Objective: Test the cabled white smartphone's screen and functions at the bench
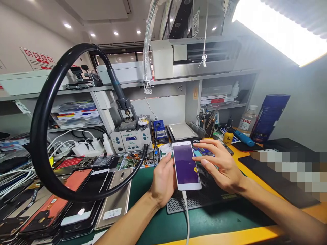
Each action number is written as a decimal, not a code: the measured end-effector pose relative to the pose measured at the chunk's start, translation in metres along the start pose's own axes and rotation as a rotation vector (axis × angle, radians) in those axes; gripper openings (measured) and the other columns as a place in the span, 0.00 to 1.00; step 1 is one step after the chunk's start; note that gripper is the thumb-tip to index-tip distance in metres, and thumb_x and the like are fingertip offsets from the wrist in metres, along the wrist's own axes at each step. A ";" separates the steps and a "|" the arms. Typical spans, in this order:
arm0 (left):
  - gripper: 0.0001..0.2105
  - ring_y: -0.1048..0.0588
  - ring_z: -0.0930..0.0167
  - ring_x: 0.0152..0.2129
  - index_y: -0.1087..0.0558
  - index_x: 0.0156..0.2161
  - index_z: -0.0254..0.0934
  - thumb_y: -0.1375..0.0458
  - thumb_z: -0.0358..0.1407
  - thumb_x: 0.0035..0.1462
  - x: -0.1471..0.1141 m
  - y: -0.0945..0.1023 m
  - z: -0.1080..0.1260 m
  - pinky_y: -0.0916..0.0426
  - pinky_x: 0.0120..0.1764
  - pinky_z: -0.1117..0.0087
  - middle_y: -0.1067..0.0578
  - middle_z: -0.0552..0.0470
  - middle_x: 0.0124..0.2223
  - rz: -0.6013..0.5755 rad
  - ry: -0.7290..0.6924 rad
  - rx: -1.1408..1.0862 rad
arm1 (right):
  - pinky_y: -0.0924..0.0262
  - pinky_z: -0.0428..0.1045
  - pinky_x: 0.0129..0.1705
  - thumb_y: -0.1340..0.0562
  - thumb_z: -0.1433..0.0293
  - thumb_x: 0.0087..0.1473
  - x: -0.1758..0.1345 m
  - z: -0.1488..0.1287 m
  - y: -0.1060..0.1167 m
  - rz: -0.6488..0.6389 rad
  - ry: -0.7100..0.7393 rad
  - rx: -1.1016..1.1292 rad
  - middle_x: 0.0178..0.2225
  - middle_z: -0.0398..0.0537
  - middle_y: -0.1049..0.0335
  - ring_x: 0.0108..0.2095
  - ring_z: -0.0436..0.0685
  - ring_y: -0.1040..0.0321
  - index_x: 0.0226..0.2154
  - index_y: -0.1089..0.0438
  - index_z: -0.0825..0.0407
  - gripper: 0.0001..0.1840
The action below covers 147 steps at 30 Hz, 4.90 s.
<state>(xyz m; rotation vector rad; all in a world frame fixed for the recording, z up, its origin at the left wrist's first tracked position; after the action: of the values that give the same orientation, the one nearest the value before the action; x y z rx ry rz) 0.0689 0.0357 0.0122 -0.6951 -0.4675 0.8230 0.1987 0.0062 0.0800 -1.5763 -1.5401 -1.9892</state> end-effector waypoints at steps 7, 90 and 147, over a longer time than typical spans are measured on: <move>0.26 0.29 0.54 0.54 0.34 0.61 0.35 0.54 0.48 0.66 0.001 0.001 0.000 0.39 0.58 0.50 0.24 0.42 0.52 0.014 -0.021 0.024 | 0.42 0.64 0.55 0.43 0.74 0.59 -0.001 0.004 0.000 0.017 -0.032 -0.025 0.52 0.55 0.31 0.55 0.66 0.41 0.43 0.22 0.50 0.15; 0.29 0.24 0.58 0.35 0.33 0.59 0.34 0.53 0.54 0.63 -0.001 0.007 -0.012 0.25 0.24 0.61 0.27 0.36 0.48 0.086 0.211 0.053 | 0.35 0.63 0.46 0.43 0.76 0.47 -0.030 0.010 -0.075 -0.465 -1.077 1.832 0.48 0.54 0.28 0.48 0.63 0.31 0.47 0.32 0.53 0.21; 0.22 0.25 0.61 0.32 0.30 0.52 0.34 0.52 0.48 0.62 -0.004 0.014 -0.011 0.27 0.25 0.64 0.26 0.41 0.42 0.227 0.153 0.054 | 0.55 0.46 0.10 0.43 0.44 0.57 -0.030 0.073 -0.027 0.229 -0.945 0.533 0.12 0.43 0.37 0.09 0.50 0.44 0.19 0.39 0.49 0.29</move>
<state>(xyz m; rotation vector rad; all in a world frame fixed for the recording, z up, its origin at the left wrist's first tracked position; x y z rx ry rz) 0.0665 0.0353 -0.0062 -0.7643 -0.2296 0.9834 0.2390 0.0622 0.0333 -2.3896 -1.7979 -0.5794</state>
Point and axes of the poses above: each hand's wrist, its own x-axis towards the middle knuckle, its own y-axis out of the back of the hand, z = x × y, the point moved 8 cm from there along x, towards the middle knuckle
